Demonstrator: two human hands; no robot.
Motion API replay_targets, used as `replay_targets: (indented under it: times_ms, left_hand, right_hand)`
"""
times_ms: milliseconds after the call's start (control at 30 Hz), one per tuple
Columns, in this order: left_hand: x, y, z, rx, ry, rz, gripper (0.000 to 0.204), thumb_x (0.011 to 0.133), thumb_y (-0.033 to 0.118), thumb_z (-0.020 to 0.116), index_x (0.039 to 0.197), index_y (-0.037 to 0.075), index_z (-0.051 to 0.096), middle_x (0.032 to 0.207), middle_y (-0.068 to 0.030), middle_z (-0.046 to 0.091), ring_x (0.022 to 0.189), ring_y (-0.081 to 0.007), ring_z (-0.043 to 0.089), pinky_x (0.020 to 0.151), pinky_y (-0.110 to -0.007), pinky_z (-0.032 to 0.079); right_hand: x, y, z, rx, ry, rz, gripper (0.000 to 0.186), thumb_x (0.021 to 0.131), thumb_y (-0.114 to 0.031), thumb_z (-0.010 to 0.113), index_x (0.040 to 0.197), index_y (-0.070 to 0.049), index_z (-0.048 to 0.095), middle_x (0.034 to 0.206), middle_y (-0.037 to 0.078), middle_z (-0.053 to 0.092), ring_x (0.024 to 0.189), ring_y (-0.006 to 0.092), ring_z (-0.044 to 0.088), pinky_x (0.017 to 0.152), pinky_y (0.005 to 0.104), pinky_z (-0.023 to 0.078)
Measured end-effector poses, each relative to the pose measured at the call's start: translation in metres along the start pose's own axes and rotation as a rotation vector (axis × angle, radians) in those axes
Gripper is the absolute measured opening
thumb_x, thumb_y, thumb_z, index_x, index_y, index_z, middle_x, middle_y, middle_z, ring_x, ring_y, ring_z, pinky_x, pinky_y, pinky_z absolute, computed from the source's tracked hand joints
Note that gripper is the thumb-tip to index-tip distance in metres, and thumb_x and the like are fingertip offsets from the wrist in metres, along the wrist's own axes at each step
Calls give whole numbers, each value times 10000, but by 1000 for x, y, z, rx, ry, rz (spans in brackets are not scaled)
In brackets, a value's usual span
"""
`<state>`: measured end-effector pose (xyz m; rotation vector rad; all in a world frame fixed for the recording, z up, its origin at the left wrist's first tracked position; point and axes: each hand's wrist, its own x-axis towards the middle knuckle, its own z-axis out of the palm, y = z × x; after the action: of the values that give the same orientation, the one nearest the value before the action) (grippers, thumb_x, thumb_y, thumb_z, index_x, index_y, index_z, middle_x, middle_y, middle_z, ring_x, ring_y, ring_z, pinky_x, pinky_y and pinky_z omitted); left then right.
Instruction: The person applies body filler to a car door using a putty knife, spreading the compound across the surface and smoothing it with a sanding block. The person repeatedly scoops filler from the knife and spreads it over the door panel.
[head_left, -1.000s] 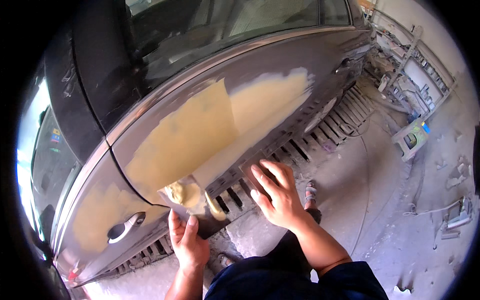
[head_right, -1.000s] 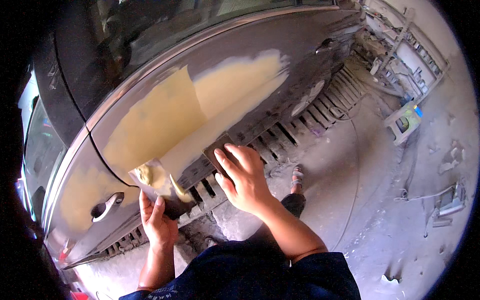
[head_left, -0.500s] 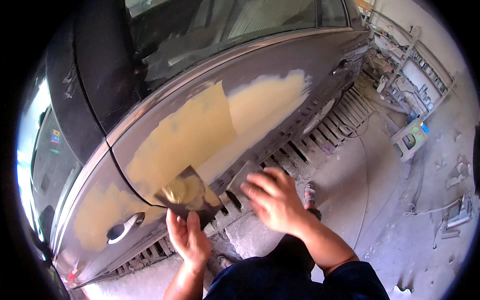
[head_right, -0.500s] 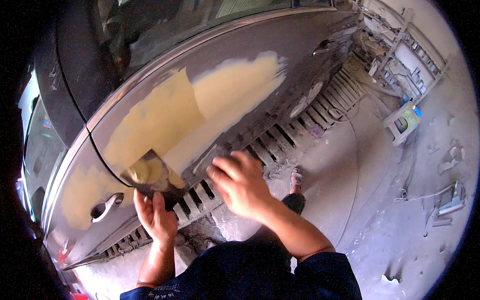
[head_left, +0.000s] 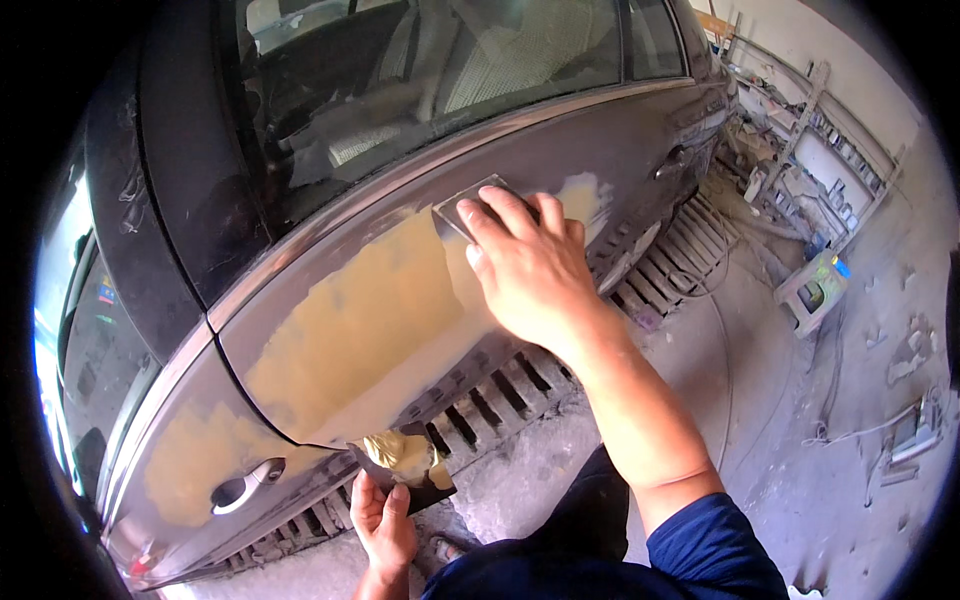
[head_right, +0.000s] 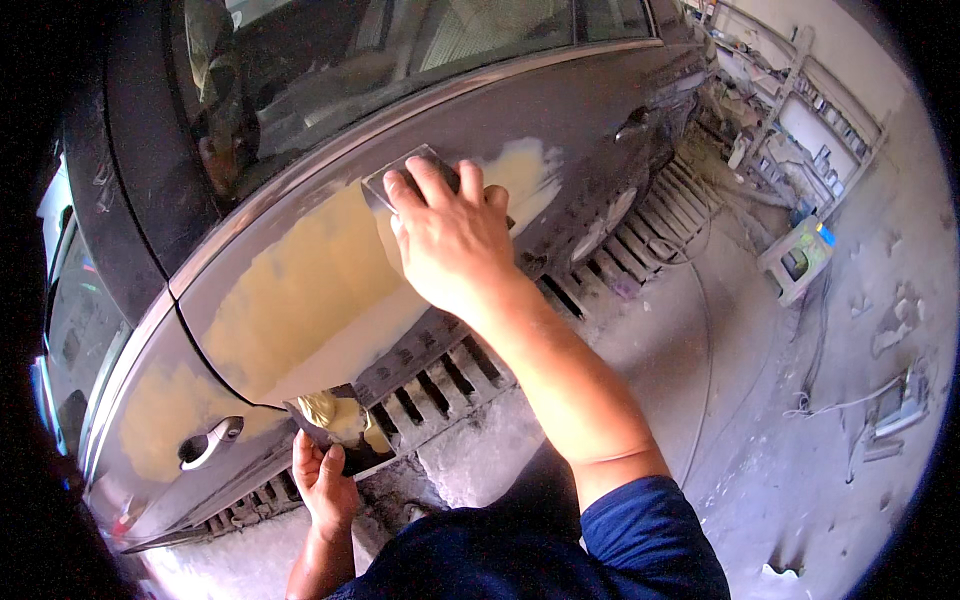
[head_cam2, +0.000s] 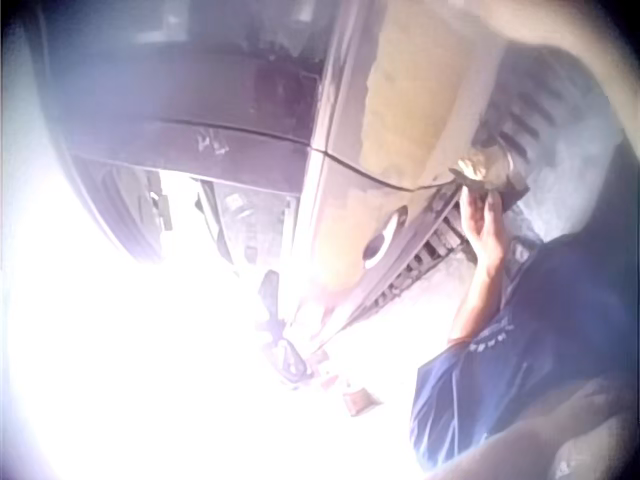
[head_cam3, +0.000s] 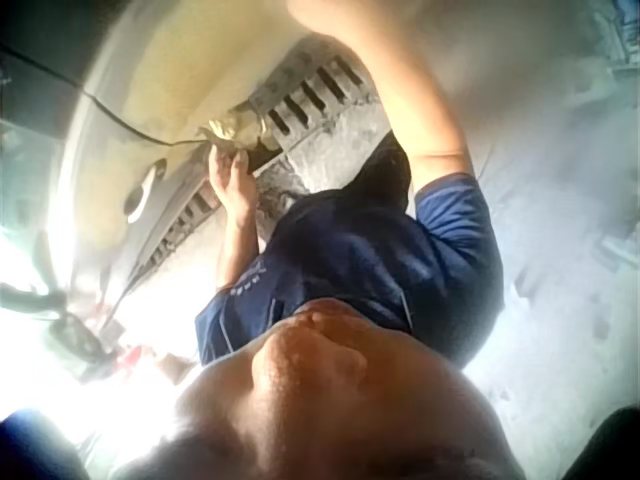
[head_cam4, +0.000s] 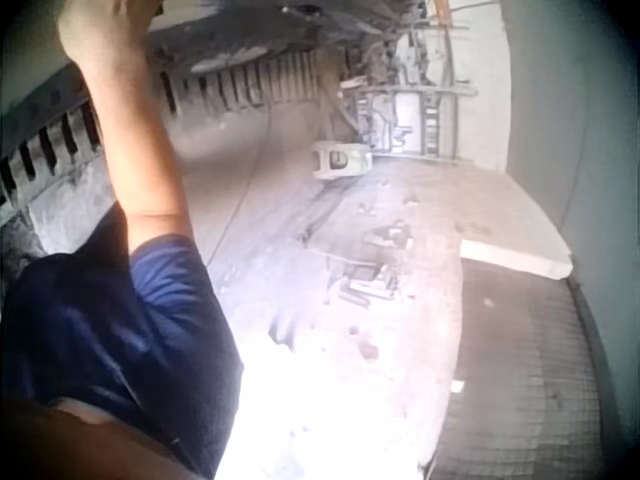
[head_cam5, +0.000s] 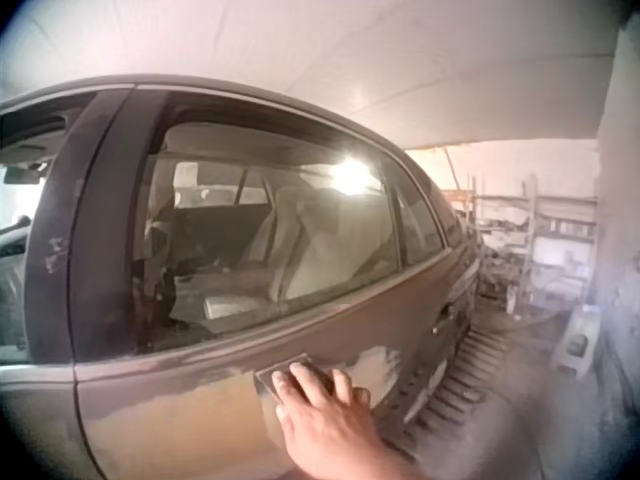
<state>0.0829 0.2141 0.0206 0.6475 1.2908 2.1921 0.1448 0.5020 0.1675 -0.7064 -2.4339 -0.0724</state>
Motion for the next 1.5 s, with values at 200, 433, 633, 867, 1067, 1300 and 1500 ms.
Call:
replay_targets:
  times_ms: [200, 433, 633, 867, 1067, 1300, 1500]
  left_hand:
    - [5, -7, -5, -72, -9, -26, 452, 902, -68, 545, 1348, -14, 491, 1296, -94, 609, 1179, -170, 573, 1047, -315, 405]
    - [7, -8, -2, -109, -25, -33, 455, 897, -90, 533, 1342, -1, 501, 1306, -97, 607, 1187, -173, 574, 1052, -320, 406]
    - [8, -15, -8, -104, 8, -46, 464, 891, -95, 531, 1341, 14, 506, 1317, -98, 599, 1200, -193, 568, 1054, -340, 412]
    - [9, -15, -4, -72, 23, -99, 506, 879, -66, 528, 1378, 7, 477, 1348, -107, 573, 1215, -210, 555, 1060, -363, 414]
    - [4, -14, -3, -54, 87, -169, 524, 885, -36, 538, 1401, -6, 452, 1339, -112, 575, 1217, -229, 558, 1066, -372, 416]
    - [4, -12, 10, -128, 106, -177, 492, 908, -62, 518, 1390, 12, 458, 1314, -120, 594, 1199, -218, 573, 1056, -372, 422]
    - [9, 0, 32, -248, 99, -195, 514, 930, -55, 518, 1426, 26, 413, 1351, -125, 569, 1246, -225, 539, 1090, -390, 392]
  right_hand:
    - [-15, -6, 6, -13, -25, -48, 417, 956, -241, 536, 1352, -109, 547, 1423, 104, 479, 1253, 397, 413, 951, 568, 379]
    - [8, -9, -7, -2, -32, -41, 421, 945, -238, 553, 1349, -119, 554, 1426, 99, 479, 1230, 407, 432, 948, 578, 385]
    - [-18, -6, 8, 11, -51, -75, 436, 935, -231, 577, 1358, -132, 542, 1448, 97, 443, 1230, 433, 420, 943, 589, 393]
    - [-61, 3, 46, 67, 45, -88, 513, 877, -196, 665, 1375, -175, 542, 1453, 72, 427, 1224, 426, 411, 957, 581, 382]
    - [-89, 11, 81, 141, 105, -100, 604, 835, -167, 698, 1411, -199, 520, 1465, 73, 426, 1224, 427, 411, 954, 583, 372]
    - [-114, 23, 115, 184, 157, -104, 634, 840, -171, 691, 1441, -210, 491, 1475, 77, 419, 1208, 437, 418, 947, 592, 369]
    - [-139, 2, 72, 506, 154, -58, 470, 866, -193, 701, 1319, -115, 607, 1423, 135, 471, 1256, 390, 433, 1039, 516, 360]
